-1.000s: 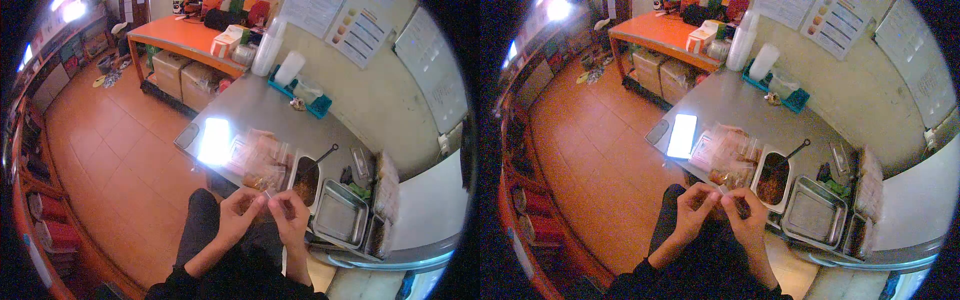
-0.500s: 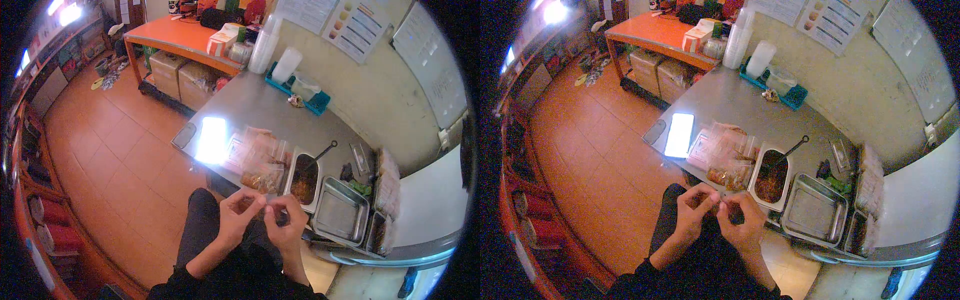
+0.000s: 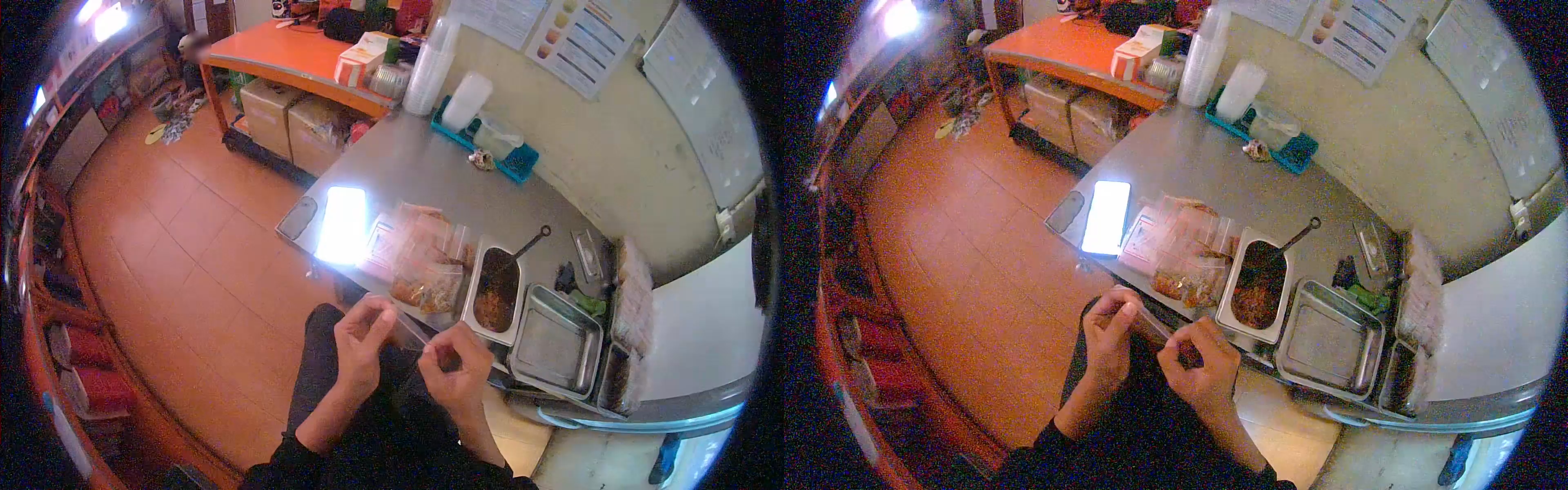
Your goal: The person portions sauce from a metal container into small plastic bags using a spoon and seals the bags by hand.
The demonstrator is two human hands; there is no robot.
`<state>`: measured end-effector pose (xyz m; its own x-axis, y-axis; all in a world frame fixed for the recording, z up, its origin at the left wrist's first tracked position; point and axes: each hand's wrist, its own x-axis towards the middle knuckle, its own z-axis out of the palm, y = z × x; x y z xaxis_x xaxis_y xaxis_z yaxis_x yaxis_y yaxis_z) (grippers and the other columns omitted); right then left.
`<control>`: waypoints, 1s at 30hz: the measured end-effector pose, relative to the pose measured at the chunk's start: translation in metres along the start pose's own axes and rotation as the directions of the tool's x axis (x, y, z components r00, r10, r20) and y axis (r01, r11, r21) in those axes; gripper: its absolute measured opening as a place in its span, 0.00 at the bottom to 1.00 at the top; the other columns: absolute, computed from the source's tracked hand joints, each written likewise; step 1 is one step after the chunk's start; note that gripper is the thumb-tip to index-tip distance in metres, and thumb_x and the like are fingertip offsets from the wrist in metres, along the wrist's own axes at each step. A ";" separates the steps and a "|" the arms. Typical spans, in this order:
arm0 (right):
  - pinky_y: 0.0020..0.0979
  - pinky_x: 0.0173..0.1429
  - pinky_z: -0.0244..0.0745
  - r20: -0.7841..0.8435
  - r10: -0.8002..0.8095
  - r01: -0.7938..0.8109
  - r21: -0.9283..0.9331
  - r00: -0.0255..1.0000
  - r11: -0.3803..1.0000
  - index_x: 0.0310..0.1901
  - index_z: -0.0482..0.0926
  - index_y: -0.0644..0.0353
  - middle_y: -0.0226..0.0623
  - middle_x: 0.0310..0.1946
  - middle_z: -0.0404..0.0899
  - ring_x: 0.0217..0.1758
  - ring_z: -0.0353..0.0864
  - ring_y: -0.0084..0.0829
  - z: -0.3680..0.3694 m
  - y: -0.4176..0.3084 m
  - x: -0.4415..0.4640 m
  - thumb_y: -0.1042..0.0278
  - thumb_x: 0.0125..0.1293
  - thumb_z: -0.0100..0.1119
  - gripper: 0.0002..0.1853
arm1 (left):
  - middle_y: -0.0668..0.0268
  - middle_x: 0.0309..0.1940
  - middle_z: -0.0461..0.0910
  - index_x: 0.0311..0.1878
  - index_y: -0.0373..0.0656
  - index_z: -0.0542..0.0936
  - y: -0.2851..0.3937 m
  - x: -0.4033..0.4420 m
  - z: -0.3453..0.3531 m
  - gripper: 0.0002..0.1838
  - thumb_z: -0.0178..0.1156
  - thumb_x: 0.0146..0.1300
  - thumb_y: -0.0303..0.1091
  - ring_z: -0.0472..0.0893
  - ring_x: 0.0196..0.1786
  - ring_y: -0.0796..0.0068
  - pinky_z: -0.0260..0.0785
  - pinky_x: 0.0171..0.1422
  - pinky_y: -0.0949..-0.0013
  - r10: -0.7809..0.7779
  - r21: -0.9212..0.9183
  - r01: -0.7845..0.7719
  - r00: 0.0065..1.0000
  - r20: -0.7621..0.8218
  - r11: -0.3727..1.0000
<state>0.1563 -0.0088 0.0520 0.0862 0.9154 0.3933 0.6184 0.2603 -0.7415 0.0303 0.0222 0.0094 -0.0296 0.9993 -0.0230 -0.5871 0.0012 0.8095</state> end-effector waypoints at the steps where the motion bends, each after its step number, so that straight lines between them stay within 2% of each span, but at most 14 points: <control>1: 0.28 0.28 0.69 0.013 0.022 -0.022 0.016 1.000 1.000 0.24 0.74 0.58 0.34 0.20 0.70 0.22 0.73 0.31 -0.001 0.000 0.000 0.74 0.48 0.61 0.05 | 0.72 0.34 0.74 0.38 0.40 0.77 -0.001 0.001 -0.001 0.05 0.59 0.62 0.30 0.74 0.35 0.82 0.69 0.36 0.76 0.009 -0.009 -0.009 1.000 -0.022 1.000; 5: 0.29 0.29 0.70 0.035 0.037 -0.037 0.002 0.999 0.999 0.25 0.75 0.58 0.34 0.20 0.71 0.24 0.75 0.33 -0.002 -0.001 0.009 0.73 0.50 0.64 0.05 | 0.71 0.36 0.75 0.40 0.40 0.76 -0.003 0.004 -0.005 0.06 0.59 0.62 0.30 0.74 0.35 0.83 0.69 0.38 0.78 -0.012 -0.092 0.013 1.000 0.009 0.996; 6: 0.25 0.30 0.69 0.064 -0.025 0.024 0.010 0.998 1.000 0.26 0.77 0.59 0.33 0.21 0.73 0.23 0.74 0.28 -0.002 -0.002 0.015 0.72 0.52 0.64 0.05 | 0.71 0.36 0.75 0.40 0.40 0.76 -0.004 0.004 -0.005 0.06 0.59 0.62 0.30 0.74 0.35 0.83 0.69 0.38 0.78 -0.012 -0.094 0.013 1.000 0.010 0.996; 8: 0.22 0.31 0.68 0.095 -0.088 0.087 0.019 0.992 0.996 0.27 0.78 0.61 0.32 0.22 0.75 0.23 0.73 0.23 -0.002 0.000 0.023 0.71 0.53 0.65 0.05 | 0.71 0.37 0.75 0.43 0.39 0.75 -0.005 0.003 -0.007 0.07 0.56 0.64 0.30 0.74 0.38 0.82 0.68 0.45 0.76 -0.043 -0.008 0.044 0.995 0.089 0.999; 11: 0.22 0.34 0.68 0.199 -0.132 0.132 0.013 0.971 0.991 0.31 0.80 0.62 0.33 0.25 0.78 0.25 0.74 0.22 -0.007 0.014 0.039 0.69 0.56 0.64 0.06 | 0.70 0.40 0.75 0.45 0.39 0.75 -0.012 0.010 -0.013 0.07 0.53 0.66 0.29 0.74 0.43 0.81 0.65 0.52 0.74 -0.080 -0.032 0.081 0.996 0.027 0.996; 12: 0.25 0.34 0.70 0.223 0.029 -0.025 -0.022 0.974 0.999 0.31 0.79 0.62 0.36 0.25 0.79 0.26 0.75 0.25 -0.012 0.016 0.050 0.68 0.57 0.63 0.07 | 0.70 0.40 0.75 0.45 0.39 0.75 -0.012 0.013 -0.015 0.07 0.53 0.66 0.29 0.74 0.43 0.81 0.65 0.52 0.74 -0.078 -0.034 0.079 0.997 0.026 0.996; 13: 0.29 0.34 0.71 0.240 0.189 -0.180 -0.061 0.952 0.982 0.31 0.79 0.62 0.39 0.25 0.79 0.26 0.77 0.29 -0.018 0.018 0.063 0.67 0.57 0.62 0.07 | 0.69 0.41 0.75 0.46 0.38 0.74 -0.010 0.015 -0.018 0.08 0.51 0.66 0.28 0.73 0.45 0.80 0.64 0.54 0.74 0.004 0.084 -0.004 1.000 -0.009 0.996; 14: 0.28 0.34 0.70 0.192 0.119 -0.107 -0.073 0.974 0.992 0.32 0.80 0.61 0.39 0.24 0.79 0.25 0.76 0.28 -0.021 0.024 0.077 0.66 0.57 0.62 0.07 | 0.69 0.42 0.74 0.47 0.38 0.74 -0.009 0.018 -0.020 0.09 0.50 0.66 0.28 0.72 0.47 0.79 0.62 0.56 0.74 0.091 0.203 -0.083 0.995 -0.034 0.976; 15: 0.28 0.34 0.70 0.144 0.047 -0.034 -0.087 0.989 0.996 0.33 0.81 0.60 0.40 0.23 0.79 0.25 0.76 0.27 -0.023 0.031 0.092 0.66 0.58 0.61 0.07 | 0.69 0.42 0.74 0.47 0.38 0.74 -0.007 0.019 -0.023 0.09 0.50 0.66 0.28 0.72 0.47 0.79 0.62 0.56 0.74 0.095 0.199 -0.087 0.995 -0.035 0.976; 18: 0.30 0.34 0.71 0.125 0.052 -0.024 -0.217 0.991 0.976 0.33 0.82 0.59 0.41 0.26 0.80 0.26 0.77 0.31 -0.028 0.042 0.141 0.65 0.57 0.62 0.07 | 0.68 0.40 0.74 0.45 0.38 0.74 -0.005 0.017 -0.035 0.09 0.50 0.63 0.26 0.72 0.47 0.78 0.62 0.56 0.75 0.079 0.243 -0.062 0.995 -0.060 0.968; 20: 0.37 0.37 0.73 0.053 -0.049 0.067 -0.401 0.997 0.913 0.33 0.83 0.58 0.43 0.30 0.81 0.30 0.79 0.40 -0.021 0.062 0.163 0.61 0.57 0.61 0.10 | 0.68 0.42 0.73 0.47 0.38 0.73 -0.013 0.016 -0.047 0.09 0.51 0.65 0.27 0.72 0.46 0.78 0.63 0.54 0.74 0.059 0.286 -0.045 0.997 -0.041 0.957; 24: 0.44 0.40 0.73 0.197 -0.108 0.209 -0.612 0.974 0.763 0.32 0.83 0.56 0.45 0.32 0.80 0.36 0.78 0.47 -0.003 0.114 0.180 0.57 0.57 0.59 0.12 | 0.68 0.41 0.73 0.45 0.39 0.75 -0.026 0.014 -0.067 0.08 0.50 0.64 0.27 0.73 0.45 0.78 0.64 0.52 0.74 0.107 0.362 -0.087 0.994 -0.036 0.928; 26: 0.46 0.44 0.72 0.332 0.098 0.185 -0.719 0.938 0.670 0.31 0.84 0.55 0.46 0.32 0.79 0.39 0.77 0.48 0.002 0.121 0.176 0.57 0.57 0.57 0.12 | 0.67 0.40 0.74 0.43 0.38 0.76 -0.028 0.012 -0.078 0.07 0.51 0.64 0.26 0.73 0.44 0.78 0.65 0.51 0.74 0.119 0.445 -0.099 0.993 -0.018 0.890; 30: 0.46 0.46 0.70 0.359 -0.030 0.272 -0.650 0.933 0.709 0.34 0.83 0.54 0.46 0.36 0.78 0.41 0.76 0.48 0.014 0.104 0.187 0.60 0.58 0.56 0.10 | 0.67 0.38 0.74 0.41 0.38 0.76 -0.028 0.007 -0.090 0.06 0.51 0.62 0.25 0.74 0.44 0.76 0.66 0.49 0.73 0.031 0.367 0.007 0.995 -0.096 0.930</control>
<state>0.2258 0.1936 0.0409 -0.2180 0.9564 0.1941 0.9700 0.2343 -0.0653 -0.0263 0.0258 -0.0658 -0.1252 0.9907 -0.0542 -0.2495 0.0215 0.9681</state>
